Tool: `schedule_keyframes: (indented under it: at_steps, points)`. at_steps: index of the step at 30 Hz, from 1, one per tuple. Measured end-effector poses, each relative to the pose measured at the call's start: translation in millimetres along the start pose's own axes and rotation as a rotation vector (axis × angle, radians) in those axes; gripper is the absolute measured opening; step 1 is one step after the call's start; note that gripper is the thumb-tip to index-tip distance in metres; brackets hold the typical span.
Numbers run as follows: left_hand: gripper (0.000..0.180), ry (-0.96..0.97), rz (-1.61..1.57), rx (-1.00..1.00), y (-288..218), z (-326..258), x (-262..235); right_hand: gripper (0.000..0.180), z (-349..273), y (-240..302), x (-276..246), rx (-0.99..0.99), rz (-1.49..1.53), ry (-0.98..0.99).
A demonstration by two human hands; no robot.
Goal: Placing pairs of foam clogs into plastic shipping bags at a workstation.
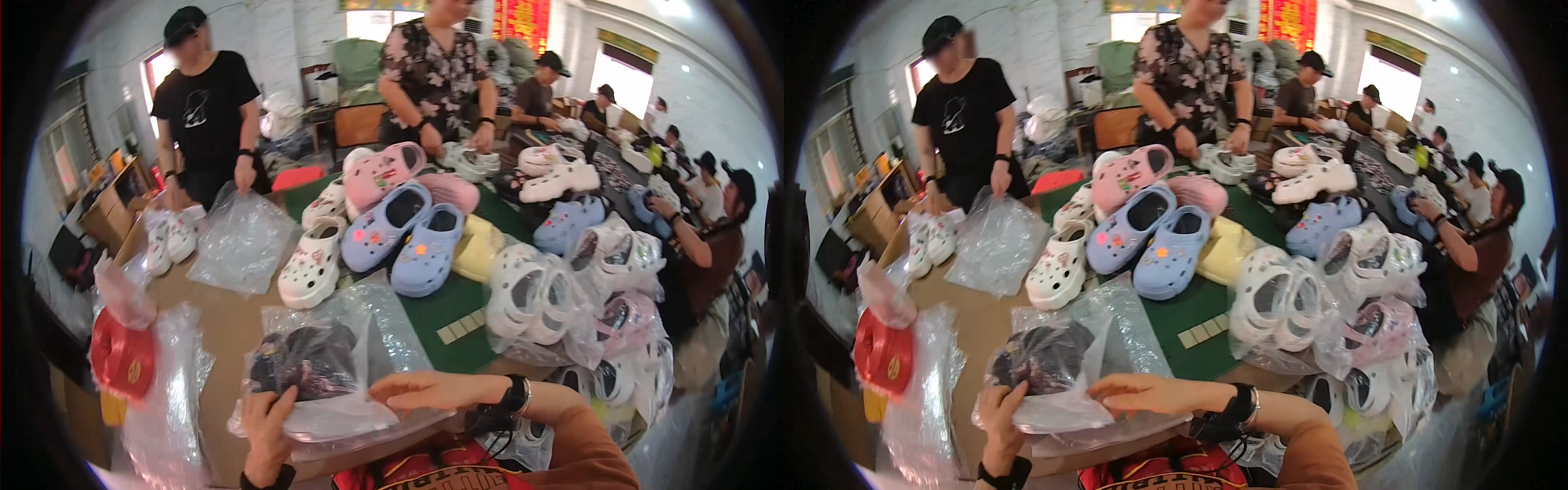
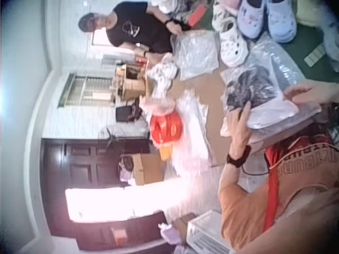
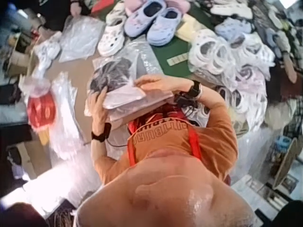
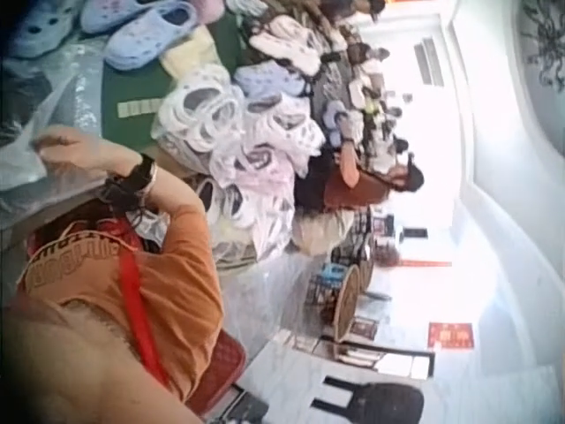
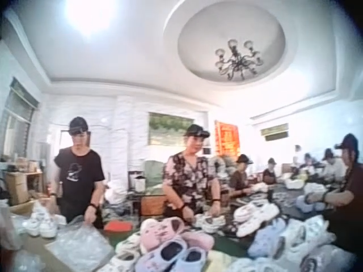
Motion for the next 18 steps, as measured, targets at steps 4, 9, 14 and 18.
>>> schedule_keyframes:
  at_steps: [4, 9, 14, 18]
  points:
    - [0.034, 0.070, -0.110, -0.036, 21.9, 20.8, -0.4, 0.069, -46.6, 22.7, -46.0, -0.140, 0.039, -0.373]
    - [0.030, 0.065, -0.096, -0.054, 21.2, 22.9, 2.0, 0.083, -85.4, 40.1, -90.5, -0.506, 0.211, -0.688]
    - [0.029, -0.019, -0.133, -0.123, 23.6, 13.7, -0.3, 0.080, -71.8, -8.6, -96.4, -0.369, 0.219, -0.776]
    - [0.029, -0.047, -0.272, -0.237, 47.3, 20.2, -9.9, 0.078, -65.1, -34.4, -104.8, -0.387, 0.179, -0.772]
Point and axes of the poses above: each hand's wrist, its own z-axis towards the middle knuckle, its own x-axis out of the palm, y = z × x, the point moved 3 cm from there along z, towards the middle knuckle, and after that the axes turned 14 degrees about z, right-handed, at the moved point
